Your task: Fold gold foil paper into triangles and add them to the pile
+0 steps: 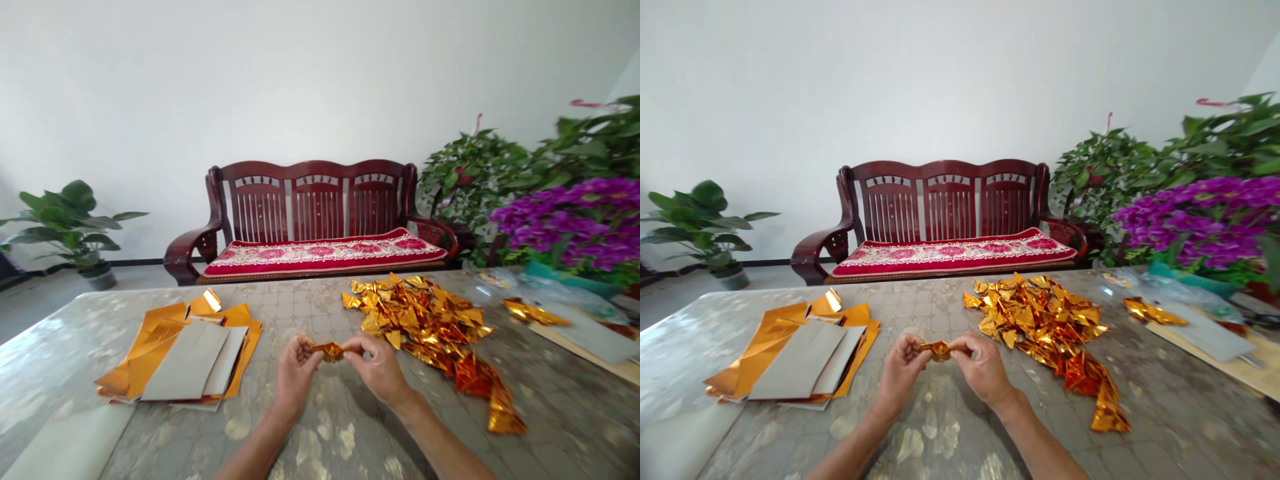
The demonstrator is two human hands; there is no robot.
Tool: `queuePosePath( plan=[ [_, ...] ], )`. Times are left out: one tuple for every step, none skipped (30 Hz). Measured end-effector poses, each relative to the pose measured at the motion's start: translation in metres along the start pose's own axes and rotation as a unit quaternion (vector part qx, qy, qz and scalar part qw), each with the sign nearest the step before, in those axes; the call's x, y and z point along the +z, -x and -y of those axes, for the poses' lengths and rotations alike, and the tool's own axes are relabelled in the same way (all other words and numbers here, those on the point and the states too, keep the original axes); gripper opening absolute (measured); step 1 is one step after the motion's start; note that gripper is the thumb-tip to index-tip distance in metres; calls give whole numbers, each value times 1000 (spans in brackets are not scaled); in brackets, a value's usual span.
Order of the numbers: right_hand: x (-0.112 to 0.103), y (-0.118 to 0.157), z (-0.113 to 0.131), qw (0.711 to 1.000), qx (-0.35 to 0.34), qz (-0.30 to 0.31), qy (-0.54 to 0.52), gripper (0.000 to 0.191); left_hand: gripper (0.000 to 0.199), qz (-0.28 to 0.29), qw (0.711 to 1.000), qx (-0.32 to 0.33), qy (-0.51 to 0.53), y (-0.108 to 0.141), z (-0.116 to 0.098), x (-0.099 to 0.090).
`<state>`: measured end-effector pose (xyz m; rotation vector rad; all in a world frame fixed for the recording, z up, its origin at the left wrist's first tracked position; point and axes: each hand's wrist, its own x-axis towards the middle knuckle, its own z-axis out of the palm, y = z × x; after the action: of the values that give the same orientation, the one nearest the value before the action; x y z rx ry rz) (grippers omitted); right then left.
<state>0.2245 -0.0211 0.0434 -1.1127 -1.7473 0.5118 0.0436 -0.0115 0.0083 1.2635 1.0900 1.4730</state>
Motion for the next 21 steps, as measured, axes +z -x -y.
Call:
queuePosePath(
  plan=[
    [-1,0,0,1000,-1,7,0,12,20,9,1000,19,-15,1,0,-2],
    [-1,1,-1,1000,-2,14,-2,13,19,19,998,41,-39,1,0,-4],
    [-2,1,-2,1000,-2,21,-3,14,18,31,995,65,-68,1,0,-7],
    [-3,2,-2,1000,-3,29,-4,14,17,43,990,88,-99,1,-1,-10],
    [-3,2,-4,999,-5,35,-4,15,15,57,985,109,-124,1,-2,-13],
    [-4,2,-5,999,-8,40,-4,15,13,74,979,126,-144,1,-3,-15],
    [-4,2,-6,999,-12,44,-3,15,13,97,972,141,-159,1,-4,-18],
    [-4,2,-7,999,-18,48,1,16,15,121,965,154,-172,0,-6,-20],
    [-4,2,-8,998,-23,52,5,16,17,146,957,167,-185,0,-7,-21],
    [-4,2,-9,998,-30,57,11,17,20,168,949,178,-200,0,-9,-23],
    [-4,2,-11,997,-36,64,17,18,22,186,939,188,-218,-1,-10,-23],
    [-4,2,-12,996,-44,70,22,19,24,200,931,196,-235,-1,-11,-24],
    [-4,2,-12,995,-51,76,27,19,26,208,923,202,-251,-1,-11,-25],
    [-4,2,-13,995,-58,80,32,20,27,212,917,208,-265,-1,-11,-25],
    [-5,2,-13,994,-64,82,35,20,27,215,913,211,-276,-1,-10,-25],
    [-5,1,-13,993,-70,83,39,20,27,213,911,213,-282,-2,-9,-25],
    [-5,1,-13,993,-73,86,45,20,27,211,911,211,-284,-2,-7,-26],
    [-5,1,-13,992,-77,88,51,20,25,206,914,207,-281,-2,-6,-26],
    [-6,1,-13,991,-82,93,58,20,24,200,919,200,-275,-2,-4,-26],
    [-7,0,-14,989,-88,98,67,19,23,196,924,190,-267,-2,-3,-26],
    [-7,0,-14,987,-96,103,78,18,23,191,929,180,-259,-2,-2,-26]
  ],
)
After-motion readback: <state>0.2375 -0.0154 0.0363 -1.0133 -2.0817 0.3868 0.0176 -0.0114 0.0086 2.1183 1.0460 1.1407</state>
